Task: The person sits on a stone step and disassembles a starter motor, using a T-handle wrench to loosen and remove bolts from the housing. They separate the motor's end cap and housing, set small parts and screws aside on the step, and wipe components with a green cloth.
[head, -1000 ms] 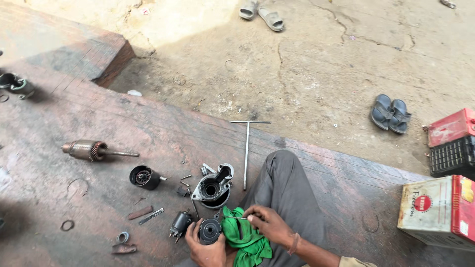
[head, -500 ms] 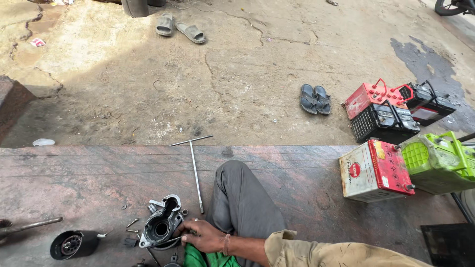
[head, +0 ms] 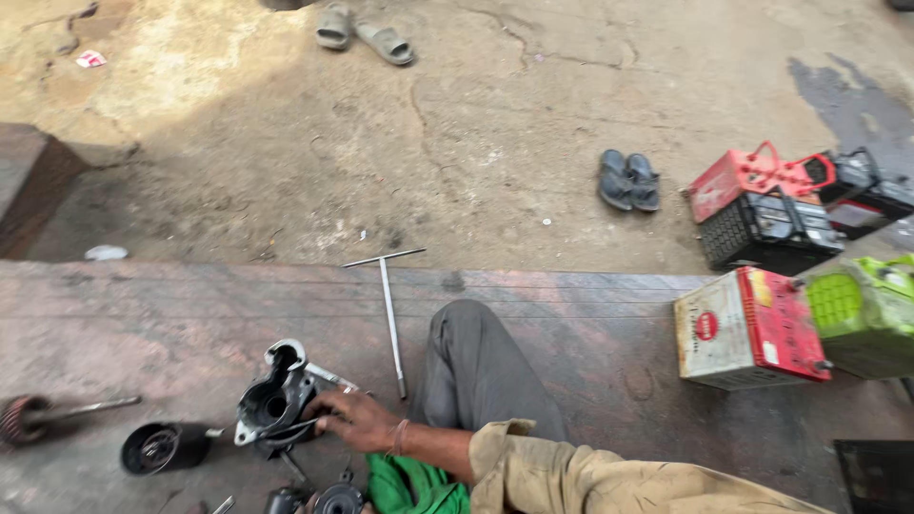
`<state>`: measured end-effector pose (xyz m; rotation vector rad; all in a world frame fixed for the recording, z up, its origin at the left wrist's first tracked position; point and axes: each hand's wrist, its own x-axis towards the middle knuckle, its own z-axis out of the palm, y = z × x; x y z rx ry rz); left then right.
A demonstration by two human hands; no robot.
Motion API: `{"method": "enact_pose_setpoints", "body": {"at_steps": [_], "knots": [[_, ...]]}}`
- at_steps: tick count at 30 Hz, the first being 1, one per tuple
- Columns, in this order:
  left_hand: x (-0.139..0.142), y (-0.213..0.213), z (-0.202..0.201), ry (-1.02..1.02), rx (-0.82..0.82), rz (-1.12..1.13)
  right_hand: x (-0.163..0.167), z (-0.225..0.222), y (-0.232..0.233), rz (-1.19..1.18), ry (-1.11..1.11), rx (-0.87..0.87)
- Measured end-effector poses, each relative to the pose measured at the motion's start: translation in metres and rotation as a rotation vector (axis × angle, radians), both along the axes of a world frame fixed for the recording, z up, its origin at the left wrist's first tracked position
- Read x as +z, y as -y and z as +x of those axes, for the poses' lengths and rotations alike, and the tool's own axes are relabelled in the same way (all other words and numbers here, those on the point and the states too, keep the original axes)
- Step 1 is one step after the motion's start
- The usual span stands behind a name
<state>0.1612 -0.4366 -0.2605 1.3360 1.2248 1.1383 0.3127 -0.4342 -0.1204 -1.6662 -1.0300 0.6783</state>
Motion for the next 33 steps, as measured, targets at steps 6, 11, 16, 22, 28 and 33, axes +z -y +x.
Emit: {"method": "enact_pose_setpoints", "body": {"at_steps": [6, 11, 16, 22, 28, 33], "knots": [[0.039, -0.011, -0.038, -0.169, -0.117, -0.066, -0.026, -0.014, 0.000, -0.007, -0.310, -0.038], [0.075, -0.016, -0.037, -0.271, -0.144, -0.140, -0.048, -0.028, 0.037, -0.096, -0.520, -0.148], [0.080, -0.010, -0.040, -0.285, -0.156, -0.136, -0.061, -0.035, 0.063, -0.159, -0.513, -0.178], [0.081, -0.014, -0.041, -0.168, -0.162, -0.024, -0.071, -0.038, 0.069, -0.159, -0.515, -0.275], [0.063, -0.024, -0.042, -0.261, -0.233, 0.058, -0.086, -0.044, 0.071, -0.061, -0.477, -0.226], [0.041, -0.029, -0.050, -0.290, -0.203, -0.038, -0.077, -0.056, 0.084, -0.158, -0.236, -0.142]]}}
